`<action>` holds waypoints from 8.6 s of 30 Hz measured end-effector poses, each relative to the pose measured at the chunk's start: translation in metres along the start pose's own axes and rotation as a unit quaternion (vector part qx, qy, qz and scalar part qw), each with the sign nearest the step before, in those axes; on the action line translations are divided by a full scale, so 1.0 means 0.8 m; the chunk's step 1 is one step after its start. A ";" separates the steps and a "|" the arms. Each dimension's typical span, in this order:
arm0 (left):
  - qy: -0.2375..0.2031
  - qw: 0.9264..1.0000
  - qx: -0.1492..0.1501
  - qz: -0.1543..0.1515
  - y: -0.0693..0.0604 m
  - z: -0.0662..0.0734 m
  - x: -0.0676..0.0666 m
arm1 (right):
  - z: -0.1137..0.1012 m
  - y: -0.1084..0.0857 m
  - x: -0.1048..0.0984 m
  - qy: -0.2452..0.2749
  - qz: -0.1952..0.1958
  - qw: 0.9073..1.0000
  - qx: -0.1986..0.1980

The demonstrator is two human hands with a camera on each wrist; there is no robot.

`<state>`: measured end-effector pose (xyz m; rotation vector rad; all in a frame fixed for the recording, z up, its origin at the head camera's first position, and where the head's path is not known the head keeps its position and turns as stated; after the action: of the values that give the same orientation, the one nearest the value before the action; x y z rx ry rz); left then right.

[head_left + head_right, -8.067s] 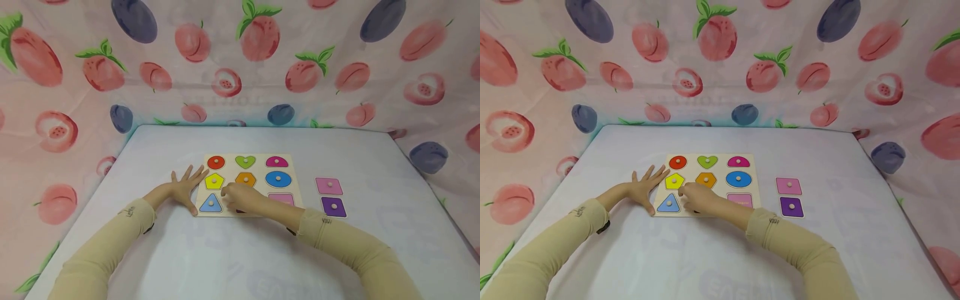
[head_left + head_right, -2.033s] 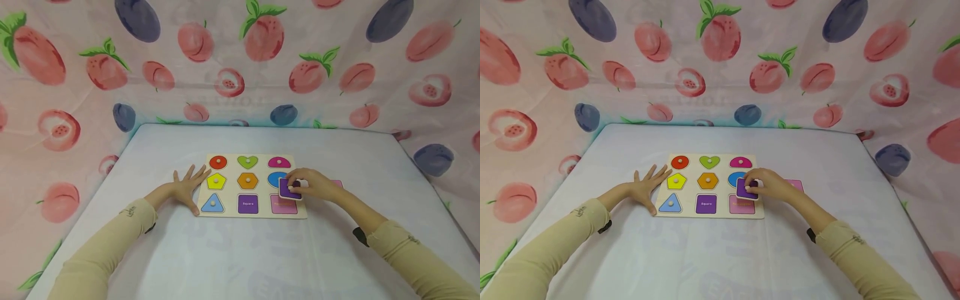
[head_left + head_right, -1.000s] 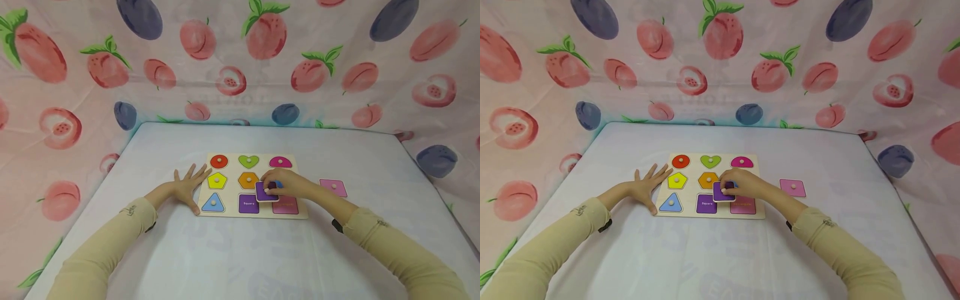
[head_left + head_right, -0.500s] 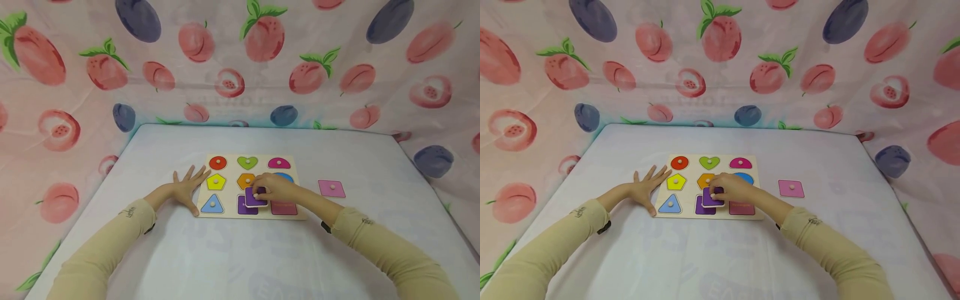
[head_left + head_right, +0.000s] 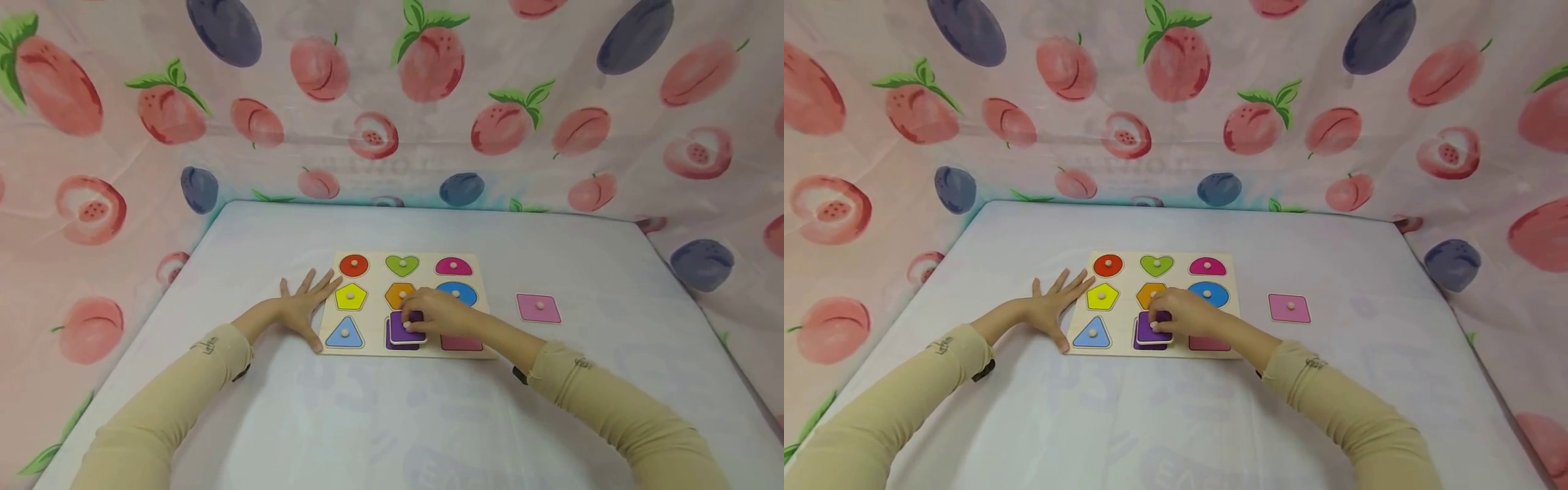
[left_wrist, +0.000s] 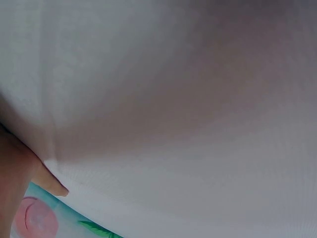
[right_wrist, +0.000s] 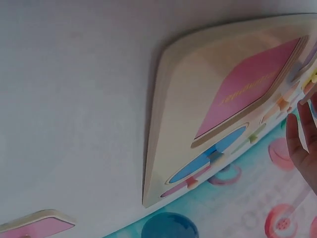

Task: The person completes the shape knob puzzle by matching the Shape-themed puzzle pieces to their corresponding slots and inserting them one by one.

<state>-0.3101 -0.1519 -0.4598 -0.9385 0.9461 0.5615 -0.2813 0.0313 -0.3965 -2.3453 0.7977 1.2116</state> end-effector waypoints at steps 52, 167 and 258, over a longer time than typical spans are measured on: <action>0.005 1.000 -0.003 0.001 0.002 -0.002 0.003 | -0.014 0.018 0.021 -0.064 0.008 0.997 0.048; 0.017 0.999 -0.016 -0.036 -0.003 0.000 0.005 | 0.169 -0.192 -0.113 0.012 0.123 0.983 0.135; 0.011 1.000 -0.004 -0.024 0.003 0.004 0.003 | 0.159 -0.179 -0.113 0.009 0.120 0.975 0.189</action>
<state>-0.3097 -0.1480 -0.4621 -0.9741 0.9403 0.5162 -0.3097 0.2404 -0.3819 -1.9941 1.2266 1.0200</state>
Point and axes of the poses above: each hand's wrist, its own y-axis towards the middle knuckle, its own x-axis out of the palm, z = x × y, the point moved 10 cm from there along y, towards the middle knuckle, and after that the axes turned 9 degrees about y, right-handed, at the moved point
